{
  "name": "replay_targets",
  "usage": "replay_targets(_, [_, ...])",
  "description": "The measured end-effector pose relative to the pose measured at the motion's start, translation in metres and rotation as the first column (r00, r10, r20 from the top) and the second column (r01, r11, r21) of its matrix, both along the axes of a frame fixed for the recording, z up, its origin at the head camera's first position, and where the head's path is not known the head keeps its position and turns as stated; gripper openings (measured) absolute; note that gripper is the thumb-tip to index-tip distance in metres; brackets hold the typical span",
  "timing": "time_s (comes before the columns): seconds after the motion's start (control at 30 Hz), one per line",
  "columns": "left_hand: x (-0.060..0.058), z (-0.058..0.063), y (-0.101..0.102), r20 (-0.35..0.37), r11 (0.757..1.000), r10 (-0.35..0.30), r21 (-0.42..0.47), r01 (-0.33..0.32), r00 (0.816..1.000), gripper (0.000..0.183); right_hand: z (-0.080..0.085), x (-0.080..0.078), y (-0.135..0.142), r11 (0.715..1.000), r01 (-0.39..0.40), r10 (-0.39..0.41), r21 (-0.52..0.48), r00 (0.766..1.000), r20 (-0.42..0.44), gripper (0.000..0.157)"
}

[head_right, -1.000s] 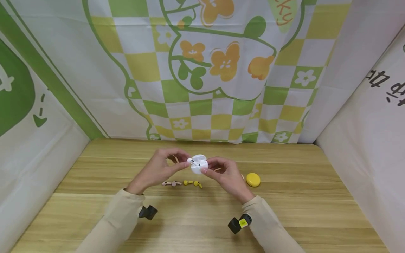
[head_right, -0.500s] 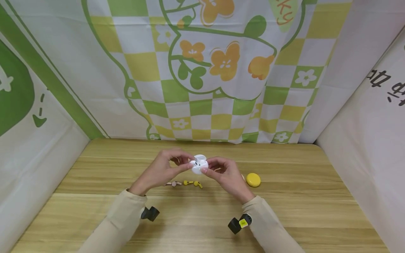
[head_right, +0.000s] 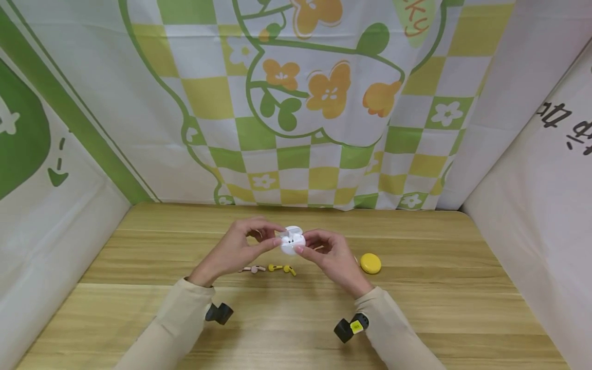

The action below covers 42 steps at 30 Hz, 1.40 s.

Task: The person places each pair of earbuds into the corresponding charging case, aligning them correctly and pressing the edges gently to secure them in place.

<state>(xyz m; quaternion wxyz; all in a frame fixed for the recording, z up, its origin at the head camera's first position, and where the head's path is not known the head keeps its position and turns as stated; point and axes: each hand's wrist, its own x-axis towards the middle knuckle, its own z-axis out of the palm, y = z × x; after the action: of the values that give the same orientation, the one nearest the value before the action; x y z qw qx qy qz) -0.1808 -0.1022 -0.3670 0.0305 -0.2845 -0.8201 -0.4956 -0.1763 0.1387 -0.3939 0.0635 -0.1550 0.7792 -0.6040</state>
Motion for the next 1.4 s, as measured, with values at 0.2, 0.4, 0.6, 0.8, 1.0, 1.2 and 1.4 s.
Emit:
replay_targets(0.2, [-0.002,-0.003,-0.001,0.056,0.995,0.042,0.088,-0.047,0.998,0.021,0.000,0.001,0.000,1.000,0.006,-0.006,0.003,1.000,-0.002,0.030])
replay_targets(0.4, [-0.006,-0.007,-0.002,0.142,0.986,0.080,0.132,-0.099,0.987,0.019,0.002,0.001,0.000,1.000,0.001,-0.001,-0.008,1.000,-0.003,0.031])
replay_targets(0.6, [-0.008,-0.010,-0.002,0.220,0.983,0.087,0.141,-0.120,0.972,0.024,0.002,0.002,0.000,1.000,-0.004,0.003,-0.022,1.000,-0.012,0.031])
replay_targets(0.8, [-0.010,-0.013,-0.001,0.299,0.986,0.039,0.146,-0.086,0.953,0.031,0.002,0.003,-0.002,1.000,-0.010,0.009,-0.030,0.999,-0.031,0.030])
replay_targets(1.0, [-0.009,-0.014,0.000,0.320,0.988,-0.017,0.148,-0.033,0.947,0.032,0.001,0.003,-0.003,0.999,-0.025,0.023,-0.033,0.999,-0.049,0.028])
replay_targets(1.2, [-0.008,-0.014,0.001,0.322,0.989,-0.035,0.146,-0.013,0.946,0.032,0.000,0.004,-0.002,0.999,-0.029,0.027,-0.044,0.998,-0.052,0.027])
replay_targets(1.4, [-0.006,-0.012,0.003,0.268,0.991,-0.024,0.131,-0.012,0.963,0.025,-0.002,0.004,-0.003,0.999,-0.014,0.012,-0.040,0.999,-0.041,0.027])
